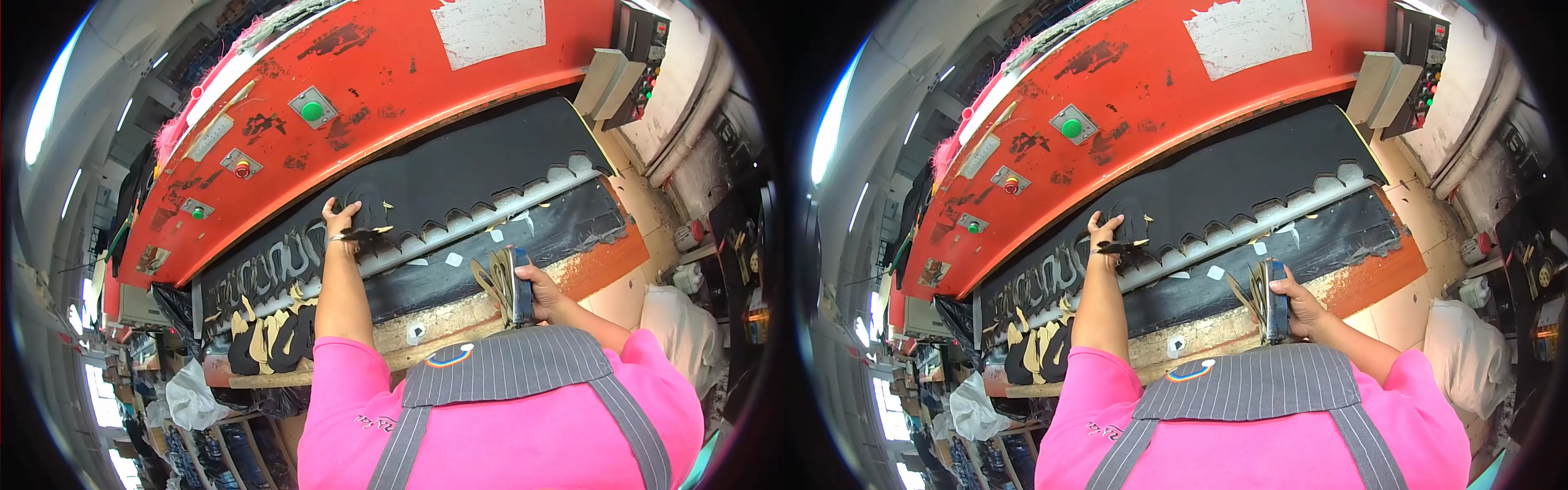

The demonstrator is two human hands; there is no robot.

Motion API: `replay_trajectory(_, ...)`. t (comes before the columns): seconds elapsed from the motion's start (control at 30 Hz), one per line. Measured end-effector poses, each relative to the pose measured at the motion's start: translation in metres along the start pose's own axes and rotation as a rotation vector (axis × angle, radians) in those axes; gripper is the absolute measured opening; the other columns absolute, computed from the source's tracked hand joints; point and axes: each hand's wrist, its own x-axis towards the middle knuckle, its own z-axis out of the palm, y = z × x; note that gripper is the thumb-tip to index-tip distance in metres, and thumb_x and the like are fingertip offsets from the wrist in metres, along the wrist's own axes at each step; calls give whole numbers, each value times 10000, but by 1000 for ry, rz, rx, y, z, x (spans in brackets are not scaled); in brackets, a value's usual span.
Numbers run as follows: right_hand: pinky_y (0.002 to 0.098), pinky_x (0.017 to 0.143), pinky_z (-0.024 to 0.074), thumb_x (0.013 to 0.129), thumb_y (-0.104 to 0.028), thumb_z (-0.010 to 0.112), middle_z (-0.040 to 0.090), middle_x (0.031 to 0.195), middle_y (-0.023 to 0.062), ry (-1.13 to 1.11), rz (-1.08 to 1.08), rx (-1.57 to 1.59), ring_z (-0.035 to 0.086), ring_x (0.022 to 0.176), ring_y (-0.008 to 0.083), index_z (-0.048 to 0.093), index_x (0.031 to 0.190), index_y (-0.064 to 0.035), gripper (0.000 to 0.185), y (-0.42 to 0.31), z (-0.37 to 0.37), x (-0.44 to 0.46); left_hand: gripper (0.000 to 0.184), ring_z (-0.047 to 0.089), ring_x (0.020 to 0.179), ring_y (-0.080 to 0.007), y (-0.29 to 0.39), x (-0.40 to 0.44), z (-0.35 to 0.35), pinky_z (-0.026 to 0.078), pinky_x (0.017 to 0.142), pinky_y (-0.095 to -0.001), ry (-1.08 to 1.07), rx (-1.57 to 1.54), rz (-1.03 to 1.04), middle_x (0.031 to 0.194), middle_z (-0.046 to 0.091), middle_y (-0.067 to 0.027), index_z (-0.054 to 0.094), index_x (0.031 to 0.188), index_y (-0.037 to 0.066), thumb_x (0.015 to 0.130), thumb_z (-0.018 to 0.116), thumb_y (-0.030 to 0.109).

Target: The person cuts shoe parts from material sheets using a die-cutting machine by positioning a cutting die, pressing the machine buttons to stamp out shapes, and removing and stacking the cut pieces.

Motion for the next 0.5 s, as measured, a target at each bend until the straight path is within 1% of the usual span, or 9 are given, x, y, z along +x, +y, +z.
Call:
replay_trajectory(0.1,523,777,586,782,-250,687,542,1062,116,6,-42,-27,638,876,268,326,1398,-249,714,3,-3,2,830,638,1014,-300,-8,23,-14,580,829,-419,-299,-109,60,1260,540,-178,346,1449,139,743,691,-127)
replay_trajectory(0.13,520,774,586,781,-252,687,541,1060,119,9,-59,-33,638,877,267,324,1400,-247,718,3,0,1,795,650,1011,-267,-6,25,-17,571,852,-414,-358,-98,32,1263,573,-151,370,1473,139,777,649,-124)
replay_trajectory(0.23,499,743,586,775,-243,688,535,1062,130,22,-99,-43,636,889,271,314,1409,-241,736,3,1,2,728,655,1008,-247,6,34,-19,560,870,-392,-584,-171,-43,1197,620,-133,397,1456,113,802,643,-91)
replay_trajectory(0.27,493,735,585,774,-239,688,534,1063,132,21,-107,-43,636,889,273,312,1411,-241,739,3,0,2,663,641,1050,-233,8,36,-19,524,933,-391,-615,-146,-28,1151,653,-113,431,1434,95,826,651,-53)
replay_trajectory(0.3,487,728,585,773,-236,689,533,1064,133,23,-114,-43,636,888,275,311,1412,-242,743,4,0,0,648,634,1065,-234,11,35,-20,509,953,-400,-634,-126,-62,1156,652,-111,442,1422,91,827,660,-45)
replay_trajectory(0.37,479,755,573,778,-206,683,513,1103,124,38,-118,-50,623,913,282,313,1416,-251,738,6,-2,1,618,619,1095,-237,19,33,-23,479,994,-417,-672,-94,-129,1168,652,-107,463,1398,82,830,677,-31)
replay_trajectory(0.4,479,763,569,780,-200,681,506,1112,120,54,-122,-67,620,921,283,314,1417,-253,737,7,-1,2,554,601,1125,-243,24,34,-27,441,1031,-425,-692,-22,-200,1212,634,-89,502,1341,84,833,705,0)
replay_trajectory(0.43,479,770,565,782,-193,679,500,1121,117,69,-125,-87,616,930,284,314,1418,-255,735,7,0,2,453,606,1106,-240,32,38,-28,446,1017,-414,-679,75,-263,1200,637,-72,552,1262,77,842,716,31)
replay_trajectory(0.5,499,785,555,786,-185,676,486,1136,108,73,-112,-79,605,952,295,319,1418,-280,732,7,-1,2,383,621,1071,-233,46,29,-24,458,981,-397,-637,251,-274,1124,664,-55,576,1224,60,868,714,92)
